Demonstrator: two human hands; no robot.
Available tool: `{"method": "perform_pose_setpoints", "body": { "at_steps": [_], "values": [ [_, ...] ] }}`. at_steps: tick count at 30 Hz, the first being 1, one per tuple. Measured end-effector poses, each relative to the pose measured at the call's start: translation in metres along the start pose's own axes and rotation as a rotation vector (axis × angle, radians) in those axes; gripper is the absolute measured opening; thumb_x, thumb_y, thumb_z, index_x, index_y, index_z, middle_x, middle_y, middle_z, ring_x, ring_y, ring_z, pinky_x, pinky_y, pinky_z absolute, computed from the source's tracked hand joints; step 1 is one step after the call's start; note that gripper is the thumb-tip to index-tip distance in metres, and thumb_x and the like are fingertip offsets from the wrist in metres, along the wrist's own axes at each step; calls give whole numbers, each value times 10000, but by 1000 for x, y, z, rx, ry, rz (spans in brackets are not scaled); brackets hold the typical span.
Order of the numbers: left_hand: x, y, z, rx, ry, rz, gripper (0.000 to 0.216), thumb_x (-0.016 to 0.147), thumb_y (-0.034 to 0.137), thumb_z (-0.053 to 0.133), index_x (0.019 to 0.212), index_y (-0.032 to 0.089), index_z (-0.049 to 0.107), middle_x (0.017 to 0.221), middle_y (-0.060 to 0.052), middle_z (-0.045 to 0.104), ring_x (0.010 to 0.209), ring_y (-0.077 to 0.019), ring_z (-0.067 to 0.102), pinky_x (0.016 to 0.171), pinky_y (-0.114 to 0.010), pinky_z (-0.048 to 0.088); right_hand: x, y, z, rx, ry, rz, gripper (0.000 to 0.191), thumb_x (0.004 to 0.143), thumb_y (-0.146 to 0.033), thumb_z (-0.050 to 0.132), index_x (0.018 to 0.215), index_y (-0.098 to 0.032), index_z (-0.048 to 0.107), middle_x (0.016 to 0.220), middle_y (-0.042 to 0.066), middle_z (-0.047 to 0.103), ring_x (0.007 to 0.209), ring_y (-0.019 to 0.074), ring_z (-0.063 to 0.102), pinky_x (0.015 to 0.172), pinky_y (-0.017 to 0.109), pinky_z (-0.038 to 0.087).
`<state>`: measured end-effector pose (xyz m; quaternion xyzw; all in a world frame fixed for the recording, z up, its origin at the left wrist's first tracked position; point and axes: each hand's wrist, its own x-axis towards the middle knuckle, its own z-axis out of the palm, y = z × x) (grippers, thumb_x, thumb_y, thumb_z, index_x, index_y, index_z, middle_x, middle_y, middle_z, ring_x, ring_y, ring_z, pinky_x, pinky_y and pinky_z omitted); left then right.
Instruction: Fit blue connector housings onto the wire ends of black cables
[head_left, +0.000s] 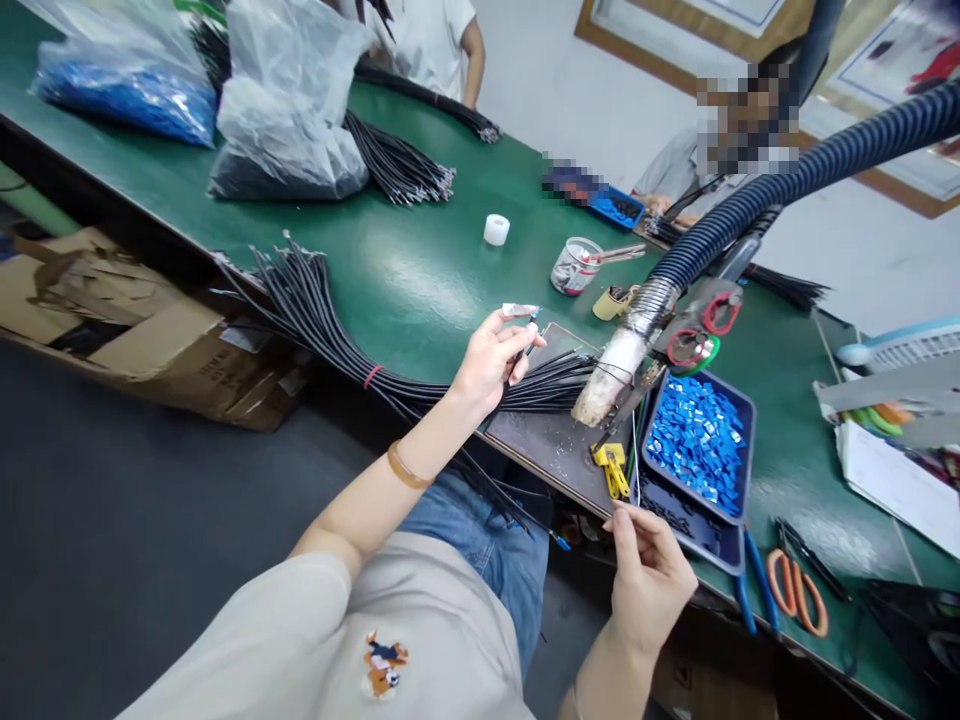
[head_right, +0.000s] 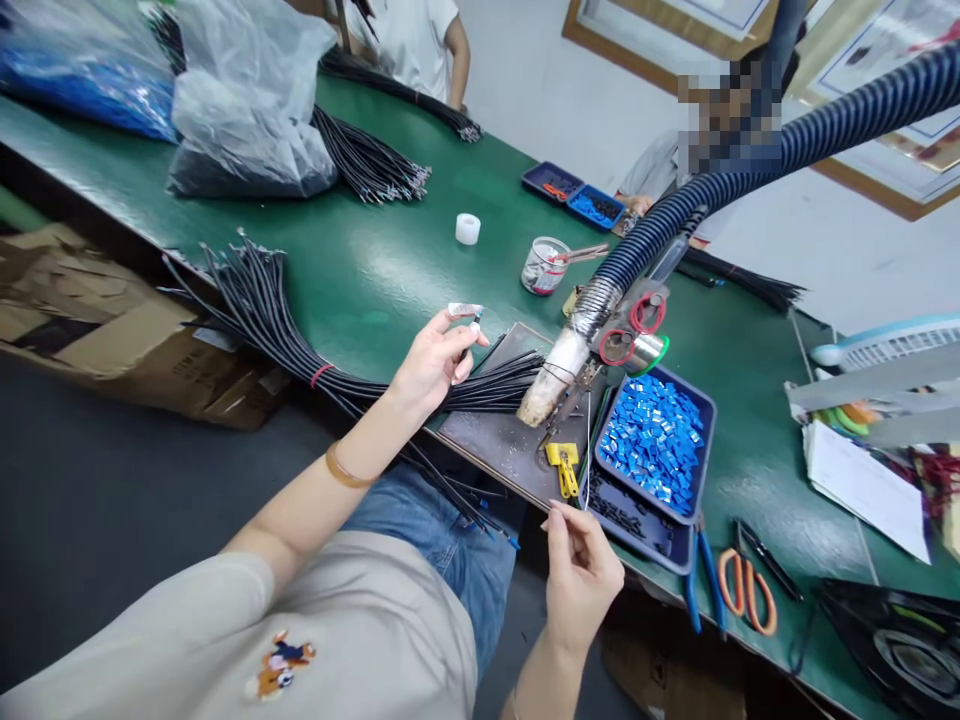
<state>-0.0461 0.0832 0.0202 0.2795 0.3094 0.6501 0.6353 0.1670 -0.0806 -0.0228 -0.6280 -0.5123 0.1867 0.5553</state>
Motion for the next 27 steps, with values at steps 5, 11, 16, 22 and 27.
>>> {"method": "perform_pose_setpoints", "body": {
  "at_steps": [5, 11, 16, 22, 27],
  "values": [
    [-11, 2, 2, 15, -32, 13, 277, 800, 187, 700, 1015, 201, 526, 675, 57, 657, 320, -11, 401, 323, -173, 205, 0, 0, 0, 18, 6, -15, 161, 794, -337, 756, 859, -190, 756, 707, 20, 698, 567, 138, 639, 540, 243, 510],
    [-34, 5, 1, -19, -132, -37, 346, 739, 275, 769, 979, 194, 534, 693, 47, 659, 316, -14, 401, 310, -174, 197, 1, -2, 0, 33, 13, -35, 151, 782, -324, 768, 859, -194, 761, 690, 14, 692, 555, 130, 629, 527, 234, 499],
    [-40, 15, -5, -123, -225, -140, 329, 750, 244, 763, 1009, 194, 566, 685, 56, 627, 315, -5, 394, 309, -161, 175, 2, -5, 1, 33, 8, -33, 162, 777, -329, 773, 853, -186, 760, 699, 24, 695, 550, 131, 626, 525, 236, 503],
    [-48, 25, -3, -152, -284, -166, 279, 785, 216, 727, 993, 236, 543, 669, 75, 593, 307, -1, 358, 296, -156, 173, 0, -6, 2, 28, 5, -45, 168, 775, -337, 774, 849, -187, 760, 687, 27, 690, 540, 143, 622, 505, 251, 502],
    [-70, 10, -4, -74, -319, -221, 299, 785, 258, 740, 998, 223, 532, 641, 64, 609, 304, -16, 366, 291, -154, 194, 1, -3, 3, 21, 8, -52, 148, 785, -311, 767, 858, -182, 761, 691, 32, 694, 534, 139, 617, 487, 246, 483]
  ]
}}
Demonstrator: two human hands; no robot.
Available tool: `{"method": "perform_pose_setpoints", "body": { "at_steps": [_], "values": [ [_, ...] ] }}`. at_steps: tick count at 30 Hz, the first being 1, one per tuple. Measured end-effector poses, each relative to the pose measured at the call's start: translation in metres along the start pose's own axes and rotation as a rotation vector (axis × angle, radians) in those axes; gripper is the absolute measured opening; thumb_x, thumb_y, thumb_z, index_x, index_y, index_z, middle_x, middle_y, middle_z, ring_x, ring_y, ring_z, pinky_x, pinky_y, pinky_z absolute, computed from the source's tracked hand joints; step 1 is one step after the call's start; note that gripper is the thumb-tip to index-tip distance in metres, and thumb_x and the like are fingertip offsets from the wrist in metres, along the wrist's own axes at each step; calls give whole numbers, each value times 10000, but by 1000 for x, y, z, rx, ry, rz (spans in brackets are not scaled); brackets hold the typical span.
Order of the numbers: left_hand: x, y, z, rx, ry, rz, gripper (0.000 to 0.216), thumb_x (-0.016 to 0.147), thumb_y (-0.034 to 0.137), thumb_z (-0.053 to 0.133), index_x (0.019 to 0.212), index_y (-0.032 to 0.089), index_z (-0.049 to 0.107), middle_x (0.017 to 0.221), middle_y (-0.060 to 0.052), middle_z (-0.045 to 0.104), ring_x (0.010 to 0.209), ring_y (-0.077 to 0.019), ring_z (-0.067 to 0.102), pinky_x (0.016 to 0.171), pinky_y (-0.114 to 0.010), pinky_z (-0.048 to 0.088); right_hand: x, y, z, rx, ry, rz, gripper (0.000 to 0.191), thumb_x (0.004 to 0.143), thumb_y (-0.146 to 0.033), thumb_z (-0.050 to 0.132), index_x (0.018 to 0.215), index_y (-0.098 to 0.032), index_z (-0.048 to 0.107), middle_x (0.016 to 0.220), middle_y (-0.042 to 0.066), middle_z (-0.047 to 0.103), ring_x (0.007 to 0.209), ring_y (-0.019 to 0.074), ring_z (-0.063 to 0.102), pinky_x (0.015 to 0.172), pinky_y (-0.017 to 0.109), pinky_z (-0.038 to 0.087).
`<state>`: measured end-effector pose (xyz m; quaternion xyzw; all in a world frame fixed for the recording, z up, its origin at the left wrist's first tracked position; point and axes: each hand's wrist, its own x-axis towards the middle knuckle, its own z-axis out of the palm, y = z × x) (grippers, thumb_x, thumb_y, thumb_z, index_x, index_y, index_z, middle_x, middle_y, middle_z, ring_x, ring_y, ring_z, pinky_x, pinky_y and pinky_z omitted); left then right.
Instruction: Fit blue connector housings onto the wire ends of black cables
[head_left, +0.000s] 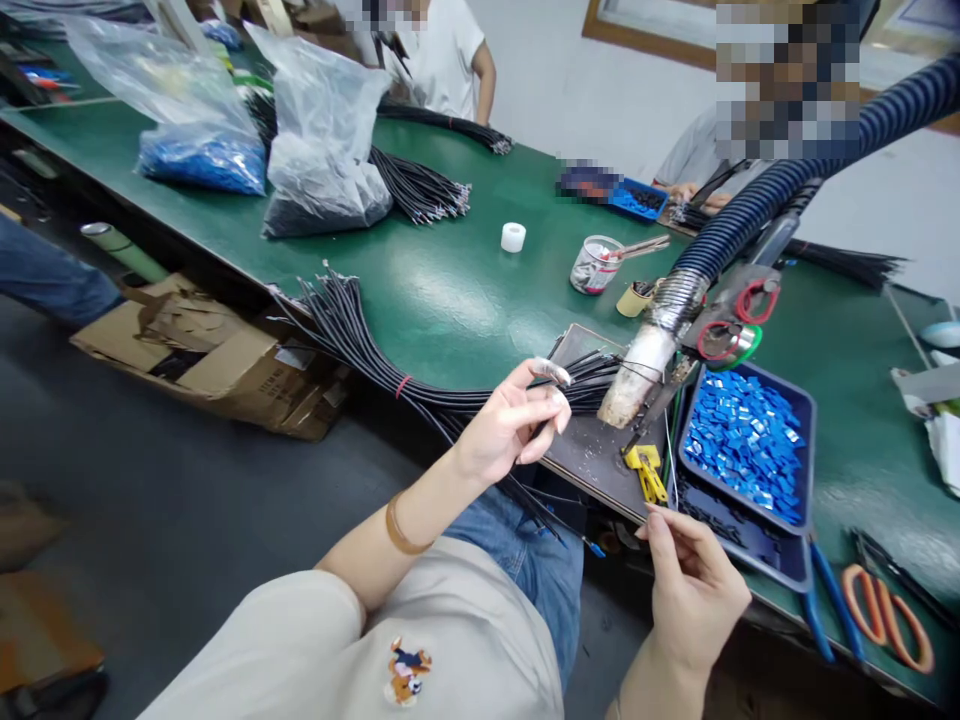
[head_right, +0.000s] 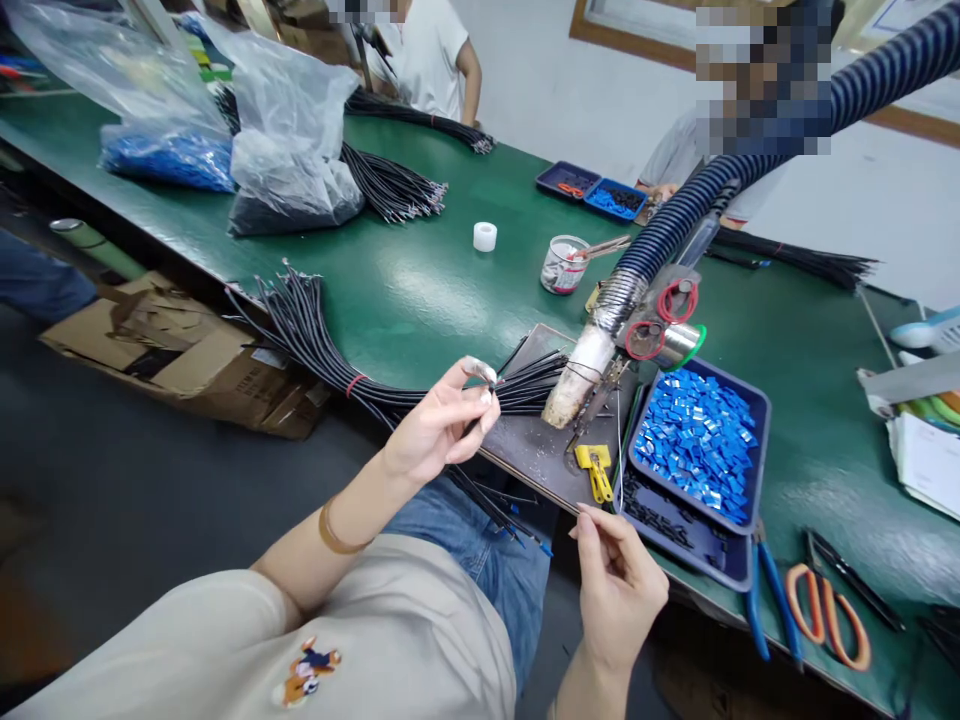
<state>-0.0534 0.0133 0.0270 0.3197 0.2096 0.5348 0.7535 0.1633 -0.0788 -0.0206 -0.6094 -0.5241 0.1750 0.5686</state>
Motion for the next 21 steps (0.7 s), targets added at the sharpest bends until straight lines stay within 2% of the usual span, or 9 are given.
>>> {"method": "perform_pose_setpoints", "body": {
  "at_steps": [4, 7, 12, 18, 21],
  "values": [
    [-10, -27, -3, 73, 14, -201, 311, 764, 302, 747, 967, 170, 552, 598, 49, 611, 301, -16, 355, 296, -158, 179, 1, -6, 4, -1, -18, -18, 117, 804, -285, 752, 863, -185, 760, 693, 21, 694, 546, 123, 620, 511, 232, 489],
    [-15, -40, -2, 178, 36, -280, 290, 759, 297, 737, 944, 141, 579, 574, 45, 604, 305, -9, 327, 308, -164, 158, 1, -13, 9, -10, -46, -16, 98, 830, -276, 727, 872, -194, 760, 680, 7, 684, 554, 111, 613, 513, 222, 467],
    [-15, -47, 2, 299, 72, -270, 212, 728, 241, 742, 844, 140, 596, 512, 67, 545, 351, -1, 288, 356, -169, 152, 0, -19, 17, -73, -105, 22, 136, 869, -311, 684, 875, -196, 755, 741, 10, 666, 575, 98, 558, 542, 245, 437],
    [-18, -56, 2, 415, -16, -211, 142, 754, 214, 701, 820, 135, 603, 539, 61, 522, 441, -23, 393, 448, -163, 295, 3, -22, 21, -92, -180, -32, 131, 858, -238, 707, 981, -231, 749, 815, -21, 642, 498, 44, 349, 494, 235, 319],
    [-20, -62, 1, 476, -52, -221, 131, 765, 210, 683, 806, 133, 586, 583, 46, 538, 490, -39, 464, 490, -162, 345, 4, -20, 23, -116, -214, -95, 100, 861, -212, 705, 953, -218, 744, 816, -11, 651, 528, 56, 403, 513, 235, 348]
  ]
}}
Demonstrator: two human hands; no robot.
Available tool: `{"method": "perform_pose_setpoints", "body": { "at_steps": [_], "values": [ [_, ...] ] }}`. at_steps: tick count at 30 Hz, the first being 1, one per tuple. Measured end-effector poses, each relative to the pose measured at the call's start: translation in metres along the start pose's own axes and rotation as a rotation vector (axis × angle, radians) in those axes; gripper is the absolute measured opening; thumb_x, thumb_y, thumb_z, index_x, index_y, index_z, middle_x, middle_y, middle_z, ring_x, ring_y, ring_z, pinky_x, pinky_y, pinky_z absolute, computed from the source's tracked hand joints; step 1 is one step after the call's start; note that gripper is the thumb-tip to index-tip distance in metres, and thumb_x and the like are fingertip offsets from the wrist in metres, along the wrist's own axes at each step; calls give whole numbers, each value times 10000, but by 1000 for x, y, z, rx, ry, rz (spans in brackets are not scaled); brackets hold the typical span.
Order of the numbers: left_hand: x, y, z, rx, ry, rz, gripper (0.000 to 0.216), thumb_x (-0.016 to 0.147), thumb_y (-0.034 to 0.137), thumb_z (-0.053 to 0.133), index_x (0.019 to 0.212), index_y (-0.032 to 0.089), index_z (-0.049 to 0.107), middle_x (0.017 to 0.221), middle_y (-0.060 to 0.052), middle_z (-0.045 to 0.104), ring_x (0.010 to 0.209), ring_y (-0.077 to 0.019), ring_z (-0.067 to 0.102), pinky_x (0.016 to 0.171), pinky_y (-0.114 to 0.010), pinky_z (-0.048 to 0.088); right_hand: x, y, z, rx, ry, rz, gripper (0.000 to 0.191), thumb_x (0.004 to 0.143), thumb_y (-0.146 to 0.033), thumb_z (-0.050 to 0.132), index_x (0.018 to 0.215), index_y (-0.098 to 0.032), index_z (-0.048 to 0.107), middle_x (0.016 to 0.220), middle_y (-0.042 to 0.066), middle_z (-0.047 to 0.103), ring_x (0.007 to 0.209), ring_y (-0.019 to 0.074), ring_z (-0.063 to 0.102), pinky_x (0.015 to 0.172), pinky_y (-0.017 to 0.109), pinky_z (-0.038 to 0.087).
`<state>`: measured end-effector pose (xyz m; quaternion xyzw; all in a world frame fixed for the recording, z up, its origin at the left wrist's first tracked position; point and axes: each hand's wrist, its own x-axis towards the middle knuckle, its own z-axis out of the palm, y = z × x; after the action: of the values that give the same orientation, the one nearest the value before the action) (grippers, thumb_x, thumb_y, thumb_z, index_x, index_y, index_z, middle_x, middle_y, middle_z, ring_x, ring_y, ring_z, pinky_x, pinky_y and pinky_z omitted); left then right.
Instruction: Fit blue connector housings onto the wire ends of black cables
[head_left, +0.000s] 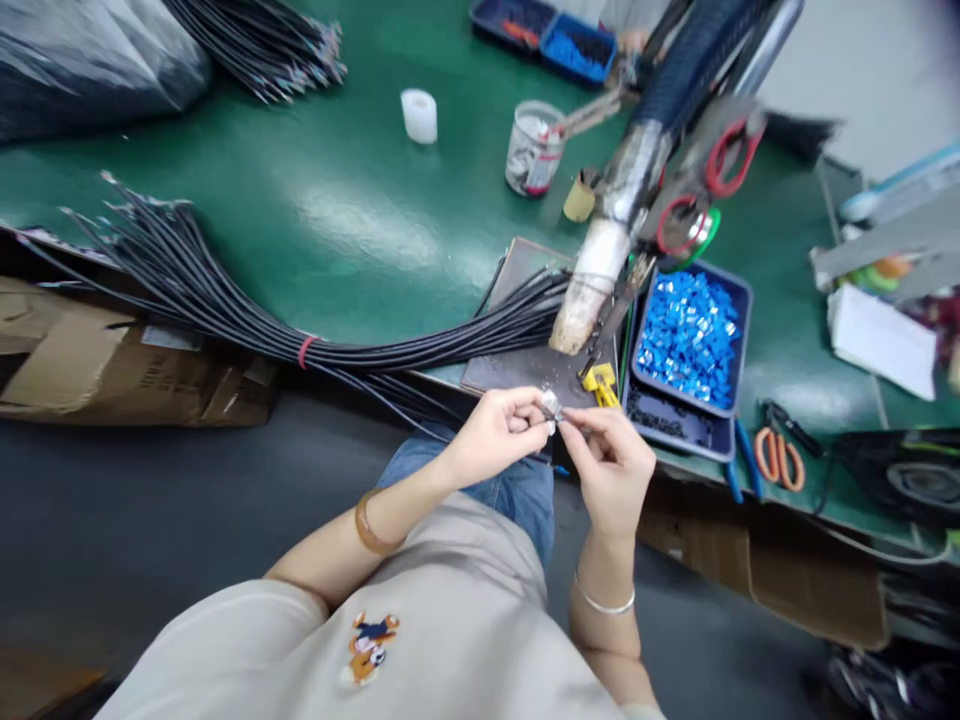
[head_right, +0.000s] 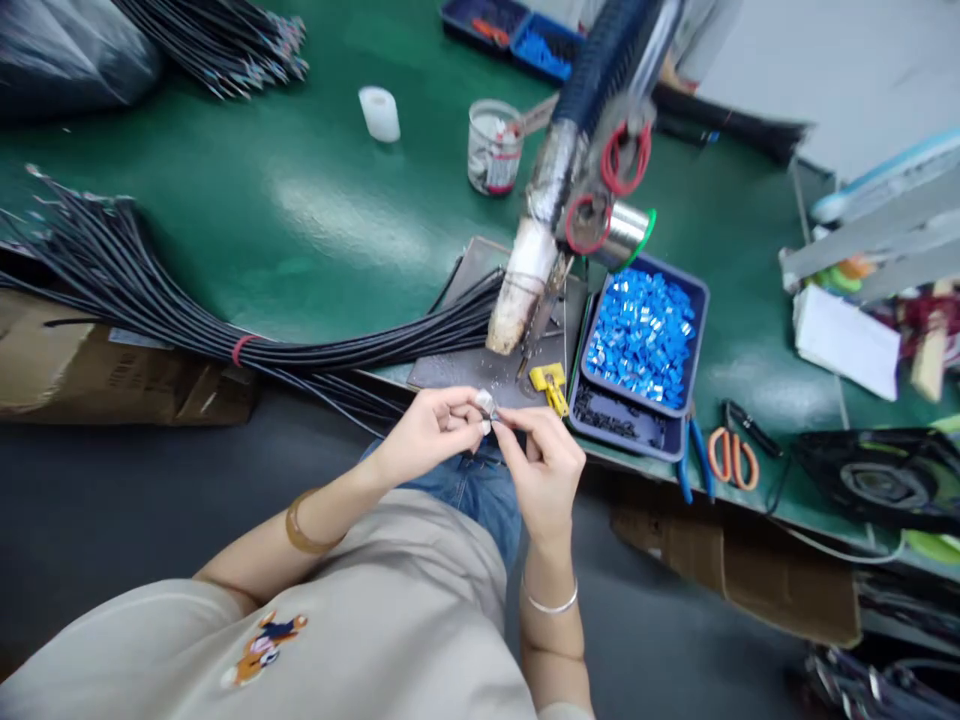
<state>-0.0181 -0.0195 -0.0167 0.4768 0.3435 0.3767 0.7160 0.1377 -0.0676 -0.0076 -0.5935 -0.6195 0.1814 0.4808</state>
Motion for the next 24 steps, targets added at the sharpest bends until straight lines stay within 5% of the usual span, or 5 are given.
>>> {"method": "perform_pose_setpoints", "body": {
  "at_steps": [8, 13, 16, 20, 24],
  "values": [
    [-6, -4, -7, 219, -100, 12, 263, 815, 260, 639, 1041, 128, 668, 767, -44, 741, 575, -107, 616, 570, -214, 486, -3, 9, -8, -100, -75, -93, 67, 881, -153, 661, 877, -211, 694, 823, -7, 664, 604, 79, 535, 534, 216, 401],
    [-8, 48, -74, 659, 44, 275, 358, 839, 303, 670, 1172, 176, 707, 979, -60, 780, 807, -165, 714, 792, -282, 554, -9, 6, -16, -157, -61, -111, 79, 883, -130, 641, 862, -203, 665, 819, -5, 644, 590, 71, 525, 517, 201, 396],
    [38, 107, -146, 924, 257, 298, 354, 830, 329, 704, 1135, 151, 722, 908, -50, 760, 769, -154, 673, 761, -276, 536, -13, 7, -19, -159, -91, -118, 71, 882, -139, 639, 852, -199, 662, 796, 0, 644, 564, 73, 519, 489, 196, 389],
    [133, 174, -233, 1173, 562, 133, 541, 852, 287, 715, 1343, 121, 559, 1153, -76, 690, 1004, -183, 636, 1002, -414, 499, -18, 12, -23, -183, -117, -99, 50, 885, -171, 643, 849, -198, 663, 804, 20, 661, 621, 103, 590, 518, 200, 432],
    [215, 194, -272, 1176, 637, -15, 430, 951, 380, 587, 1308, 143, 554, 1290, -114, 599, 1113, -217, 621, 948, -434, 555, -18, 10, -24, -220, -105, -93, 54, 890, -196, 642, 841, -201, 664, 802, 23, 671, 622, 104, 618, 551, 188, 471]
  ]
}}
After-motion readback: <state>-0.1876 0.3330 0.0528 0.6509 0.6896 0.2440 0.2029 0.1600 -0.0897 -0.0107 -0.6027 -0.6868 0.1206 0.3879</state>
